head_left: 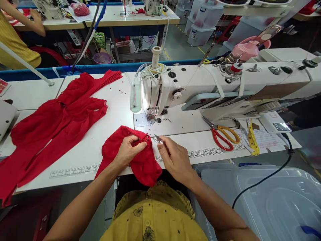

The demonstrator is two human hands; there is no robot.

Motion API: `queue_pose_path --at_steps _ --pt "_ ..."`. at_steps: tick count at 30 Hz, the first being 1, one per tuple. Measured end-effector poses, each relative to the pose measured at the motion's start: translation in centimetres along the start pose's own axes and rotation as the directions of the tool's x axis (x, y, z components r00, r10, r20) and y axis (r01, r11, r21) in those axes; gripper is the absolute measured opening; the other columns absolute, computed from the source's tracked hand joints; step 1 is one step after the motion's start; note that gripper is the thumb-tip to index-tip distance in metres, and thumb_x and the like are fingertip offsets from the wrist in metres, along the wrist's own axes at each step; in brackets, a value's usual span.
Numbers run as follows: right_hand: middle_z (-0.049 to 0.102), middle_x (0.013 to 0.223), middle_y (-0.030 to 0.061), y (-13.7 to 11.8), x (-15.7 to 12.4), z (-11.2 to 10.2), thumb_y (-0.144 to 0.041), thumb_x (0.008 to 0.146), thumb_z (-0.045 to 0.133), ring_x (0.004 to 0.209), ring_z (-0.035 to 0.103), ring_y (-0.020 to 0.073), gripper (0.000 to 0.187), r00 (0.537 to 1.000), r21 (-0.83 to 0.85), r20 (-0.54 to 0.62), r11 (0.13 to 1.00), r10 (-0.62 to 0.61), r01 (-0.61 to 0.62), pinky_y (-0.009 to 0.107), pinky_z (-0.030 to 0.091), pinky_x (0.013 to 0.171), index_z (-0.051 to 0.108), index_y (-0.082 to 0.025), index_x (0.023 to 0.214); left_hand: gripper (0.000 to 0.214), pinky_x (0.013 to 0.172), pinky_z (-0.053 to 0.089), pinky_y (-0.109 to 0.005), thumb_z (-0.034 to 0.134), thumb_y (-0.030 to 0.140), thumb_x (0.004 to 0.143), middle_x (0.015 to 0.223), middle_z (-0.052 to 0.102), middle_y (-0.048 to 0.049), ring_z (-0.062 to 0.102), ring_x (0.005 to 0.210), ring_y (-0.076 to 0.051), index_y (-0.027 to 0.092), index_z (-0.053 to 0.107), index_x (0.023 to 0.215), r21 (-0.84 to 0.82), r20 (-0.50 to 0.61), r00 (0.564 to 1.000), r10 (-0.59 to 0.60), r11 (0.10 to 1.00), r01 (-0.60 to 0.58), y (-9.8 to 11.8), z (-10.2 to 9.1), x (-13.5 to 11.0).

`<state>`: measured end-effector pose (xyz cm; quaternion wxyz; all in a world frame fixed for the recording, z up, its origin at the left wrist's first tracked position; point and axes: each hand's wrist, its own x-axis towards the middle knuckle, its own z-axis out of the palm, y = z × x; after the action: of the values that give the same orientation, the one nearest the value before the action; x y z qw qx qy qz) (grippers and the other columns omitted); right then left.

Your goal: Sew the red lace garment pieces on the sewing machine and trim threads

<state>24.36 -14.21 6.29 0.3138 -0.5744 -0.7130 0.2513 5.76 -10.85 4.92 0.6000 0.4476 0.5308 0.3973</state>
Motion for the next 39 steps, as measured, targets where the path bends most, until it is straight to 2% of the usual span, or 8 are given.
queue_pose_path --at_steps 3,6,11,18,24,30,35,39 --pt "0.071 0.083 0.0044 -0.3 -1.1 0.1 -0.036 0.102 0.047 0.069 0.062 0.0153 0.025 0.979 -0.223 -0.095 0.962 -0.182 0.158 0.028 0.04 0.066 0.062 -0.018 0.112 0.026 0.051 0.039 -0.02 0.078 0.037 0.068 0.063 0.061 0.0014 0.051 0.058 -0.011 0.016 0.065 0.063 0.031 0.007 0.999 0.034 0.999 -0.034 0.2 0.1 -0.1" --pt "0.068 0.071 0.0031 -0.4 -1.6 0.3 -0.032 0.1 0.053 0.062 0.059 0.0144 0.021 0.945 -0.397 -0.105 0.885 -0.309 0.244 0.03 0.034 0.059 0.065 -0.017 0.108 0.026 0.05 0.038 -0.02 0.078 0.036 0.068 0.062 0.06 0.0017 0.05 0.057 -0.011 0.016 0.063 0.061 0.03 0.002 0.999 0.041 0.999 -0.041 0.3 0.1 -0.1" --pt "0.057 0.06 0.001 -0.5 -1.5 0.3 -0.033 0.101 0.052 0.055 0.051 0.0133 0.021 0.957 -0.442 -0.072 0.869 -0.281 0.222 0.033 0.025 0.053 0.066 -0.019 0.102 0.027 0.049 0.037 -0.021 0.078 0.037 0.068 0.06 0.059 0.0015 0.049 0.056 -0.011 0.016 0.062 0.059 0.069 -0.01 0.999 0.052 0.996 -0.051 -0.1 0.0 0.0" --pt "0.054 0.06 0.0013 -0.2 -1.0 0.2 -0.035 0.102 0.049 0.056 0.047 0.0141 0.024 0.96 -0.463 -0.052 0.858 -0.275 0.221 0.034 0.024 0.054 0.067 -0.019 0.1 0.028 0.05 0.038 -0.021 0.078 0.038 0.068 0.061 0.057 0.0015 0.049 0.057 -0.011 0.017 0.061 0.059 0.083 -0.005 0.997 0.072 0.994 -0.072 -0.3 0.0 0.1" --pt "0.056 0.06 0.0015 0.4 -0.9 0.3 -0.03 0.101 0.052 0.056 0.047 0.015 0.021 0.887 -0.649 -0.019 0.68 -0.462 0.341 0.034 0.027 0.055 0.068 -0.016 0.104 0.027 0.051 0.039 -0.021 0.077 0.036 0.07 0.062 0.056 0.0015 0.048 0.059 -0.011 0.017 0.06 0.06 0.103 -0.007 0.997 0.083 0.991 -0.082 -0.1 0.1 -0.1" --pt "0.056 0.062 0.0014 0.5 -0.6 -0.2 -0.024 0.102 0.049 0.059 0.047 0.016 0.021 0.862 -0.718 0.101 0.563 -0.497 0.409 0.035 0.027 0.054 0.066 -0.017 0.112 0.027 0.051 0.039 -0.021 0.076 0.036 0.07 0.062 0.056 0.0012 0.047 0.06 -0.012 0.016 0.061 0.06 0.111 0.028 0.995 0.095 0.989 -0.098 -0.1 0.3 -0.1" --pt "0.055 0.061 0.0005 0.4 -0.1 -0.7 -0.022 0.102 0.048 0.058 0.046 0.0149 0.019 0.861 -0.663 0.134 0.602 -0.49 0.446 0.035 0.026 0.054 0.066 -0.018 0.108 0.029 0.049 0.038 -0.02 0.077 0.036 0.07 0.061 0.052 0.0017 0.045 0.059 -0.011 0.016 0.059 0.058 0.11 0.021 0.996 0.091 0.99 -0.092 -0.1 0.2 -0.1" --pt "0.054 0.06 0.0002 1.2 0.3 -0.9 -0.032 0.104 0.045 0.056 0.046 0.0133 0.028 0.911 -0.558 0.078 0.74 -0.404 0.376 0.033 0.025 0.054 0.062 -0.019 0.088 0.027 0.049 0.039 -0.019 0.077 0.036 0.071 0.063 0.056 0.0009 0.048 0.06 -0.011 0.015 0.062 0.061 0.087 0.031 0.997 0.071 0.994 -0.074 0.0 0.1 -0.1"
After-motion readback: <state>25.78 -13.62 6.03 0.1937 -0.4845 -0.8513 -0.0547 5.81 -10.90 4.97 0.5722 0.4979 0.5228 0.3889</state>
